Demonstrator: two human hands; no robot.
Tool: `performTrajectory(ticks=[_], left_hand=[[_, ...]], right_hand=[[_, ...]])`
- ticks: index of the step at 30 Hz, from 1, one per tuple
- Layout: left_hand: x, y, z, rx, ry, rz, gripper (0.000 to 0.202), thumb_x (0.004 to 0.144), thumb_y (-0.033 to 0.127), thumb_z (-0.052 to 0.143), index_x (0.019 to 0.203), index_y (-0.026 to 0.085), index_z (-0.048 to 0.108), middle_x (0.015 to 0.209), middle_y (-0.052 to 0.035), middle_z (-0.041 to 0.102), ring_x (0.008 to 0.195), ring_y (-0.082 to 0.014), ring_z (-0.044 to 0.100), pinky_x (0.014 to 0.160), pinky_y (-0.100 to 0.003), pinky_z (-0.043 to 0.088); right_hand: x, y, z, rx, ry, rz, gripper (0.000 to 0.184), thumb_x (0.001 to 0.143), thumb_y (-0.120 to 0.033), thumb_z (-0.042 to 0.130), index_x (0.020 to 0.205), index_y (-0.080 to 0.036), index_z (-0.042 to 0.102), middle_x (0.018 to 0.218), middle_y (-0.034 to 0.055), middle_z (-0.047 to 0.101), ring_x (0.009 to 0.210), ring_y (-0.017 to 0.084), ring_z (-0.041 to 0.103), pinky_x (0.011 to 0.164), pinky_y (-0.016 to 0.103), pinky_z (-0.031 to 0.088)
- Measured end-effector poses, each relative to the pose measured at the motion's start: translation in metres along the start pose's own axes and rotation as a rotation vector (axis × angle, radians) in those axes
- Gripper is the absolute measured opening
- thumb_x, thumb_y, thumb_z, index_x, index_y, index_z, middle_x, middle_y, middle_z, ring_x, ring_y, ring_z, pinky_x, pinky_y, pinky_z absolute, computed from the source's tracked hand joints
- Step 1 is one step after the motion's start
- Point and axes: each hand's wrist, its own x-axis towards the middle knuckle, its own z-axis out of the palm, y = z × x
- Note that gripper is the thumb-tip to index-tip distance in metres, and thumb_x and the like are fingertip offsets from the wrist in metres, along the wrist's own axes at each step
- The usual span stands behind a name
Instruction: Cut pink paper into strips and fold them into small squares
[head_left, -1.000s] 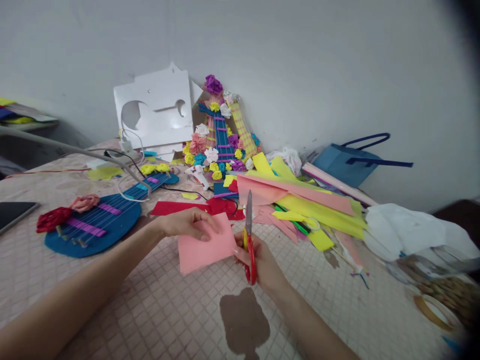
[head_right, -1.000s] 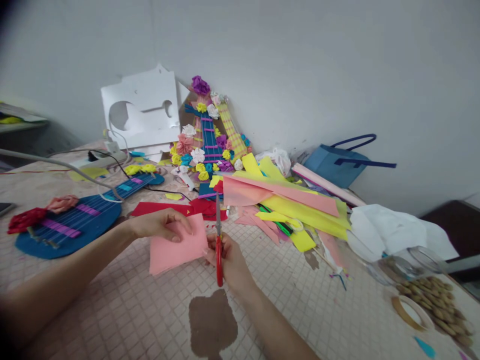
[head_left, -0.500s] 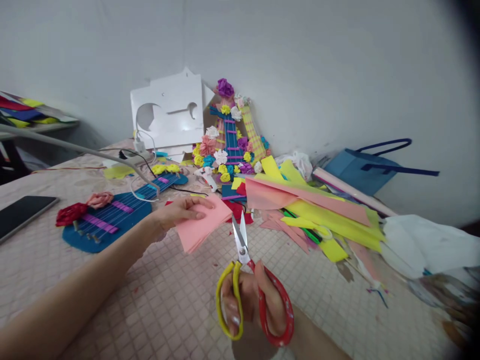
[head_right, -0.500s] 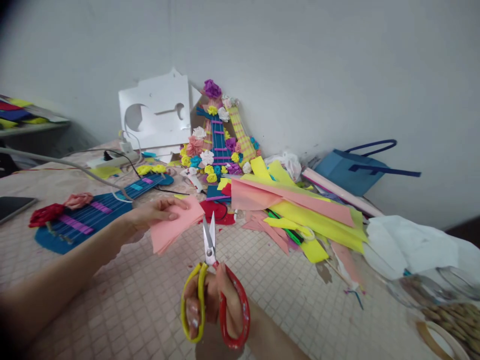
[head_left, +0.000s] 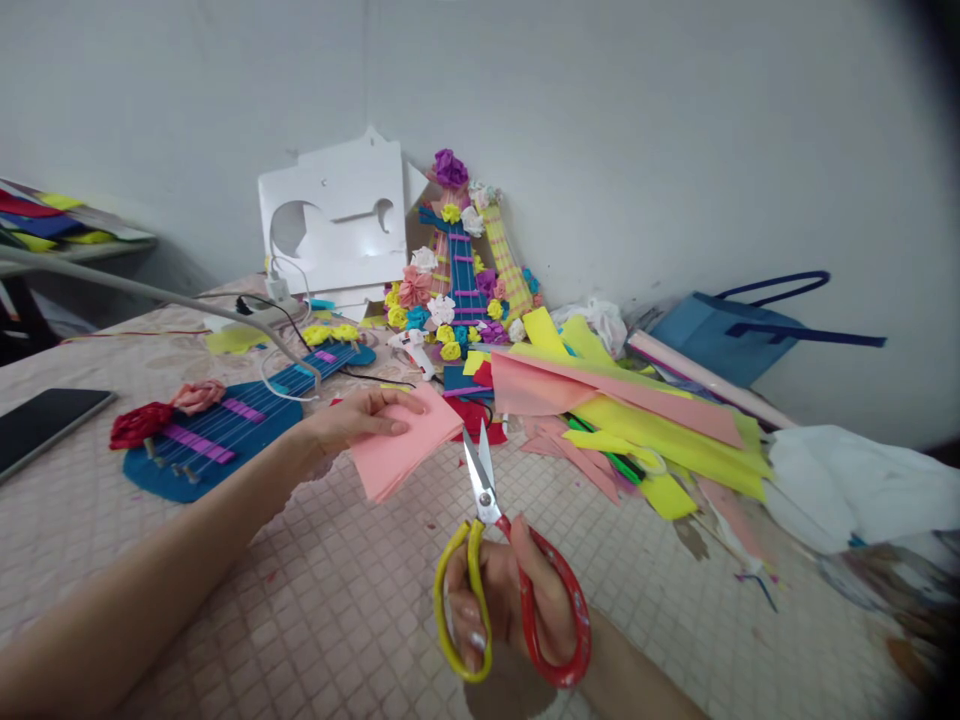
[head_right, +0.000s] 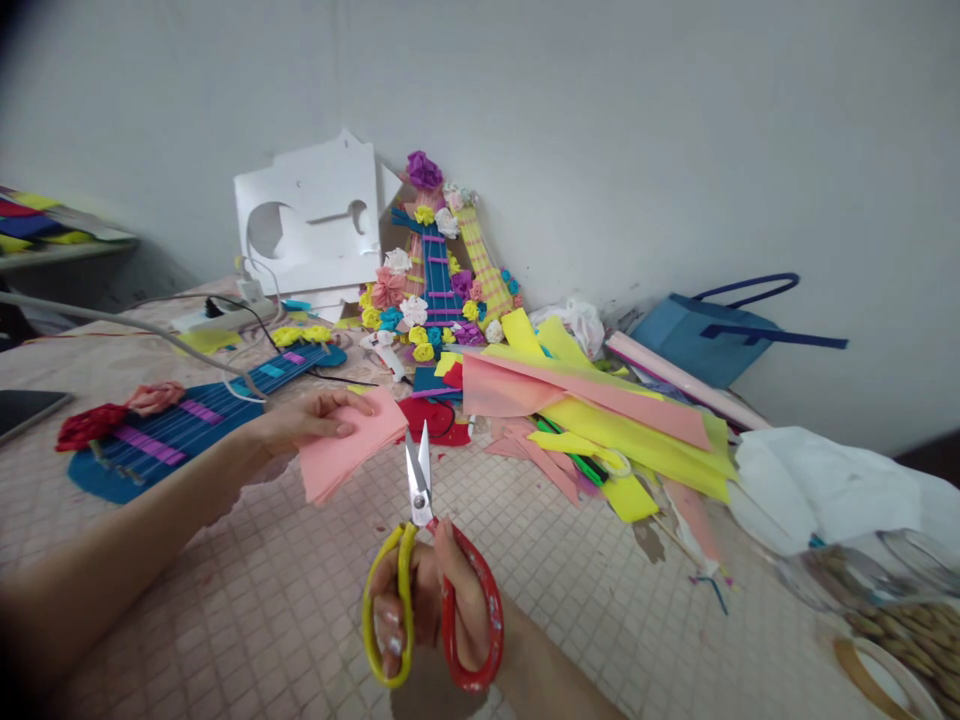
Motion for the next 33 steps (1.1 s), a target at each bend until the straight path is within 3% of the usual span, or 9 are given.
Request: performTrajectory(ticks=[13, 19, 26, 33], left_hand=[[-0.004, 0.012, 0.007, 0.123, -0.02, 0.024, 0.032, 0.07, 0.027, 0.075, 0.101, 0.019, 0.068, 0.11, -0.0062, 0.063, 0.078, -0.0112, 0.061, 0.059, -0.018, 0.048], [-0.002, 0.018, 0.002, 0.227, -0.125, 0.124, 0.021, 0.07, 0.027, 0.076, 0.088, 0.016, 0.072, 0.096, -0.0061, 0.068, 0.083, -0.0132, 0.061, 0.07, -0.02, 0.047], [-0.003, 0.022, 0.004, 0.252, -0.216, 0.125, 0.017, 0.072, 0.026, 0.074, 0.086, 0.017, 0.073, 0.089, -0.0047, 0.069, 0.078, -0.0123, 0.062, 0.071, -0.02, 0.049], [-0.004, 0.026, 0.005, 0.312, -0.209, 0.151, 0.016, 0.073, 0.026, 0.073, 0.087, 0.016, 0.073, 0.088, -0.0049, 0.07, 0.079, -0.012, 0.062, 0.071, -0.019, 0.048]], right_hand=[[-0.001, -0.002, 0.003, 0.065, -0.015, 0.075, 0.08, 0.076, -0.082, 0.029, 0.087, -0.009, 0.059, 0.064, -0.0001, 0.046, 0.053, 0.012, 0.047, 0.053, 0.028, 0.045], [-0.002, 0.004, -0.002, 0.122, -0.026, 0.099, 0.081, 0.076, -0.082, 0.028, 0.088, -0.008, 0.06, 0.063, 0.0006, 0.047, 0.051, 0.011, 0.046, 0.052, 0.028, 0.044], [-0.002, 0.0, 0.005, 0.046, -0.042, 0.097, 0.082, 0.075, -0.084, 0.026, 0.087, -0.01, 0.059, 0.062, -0.0003, 0.046, 0.05, 0.011, 0.047, 0.05, 0.027, 0.043], [-0.002, 0.004, 0.0, 0.082, -0.047, 0.081, 0.074, 0.077, -0.081, 0.03, 0.083, -0.012, 0.058, 0.061, -0.001, 0.045, 0.048, 0.01, 0.044, 0.047, 0.025, 0.042]])
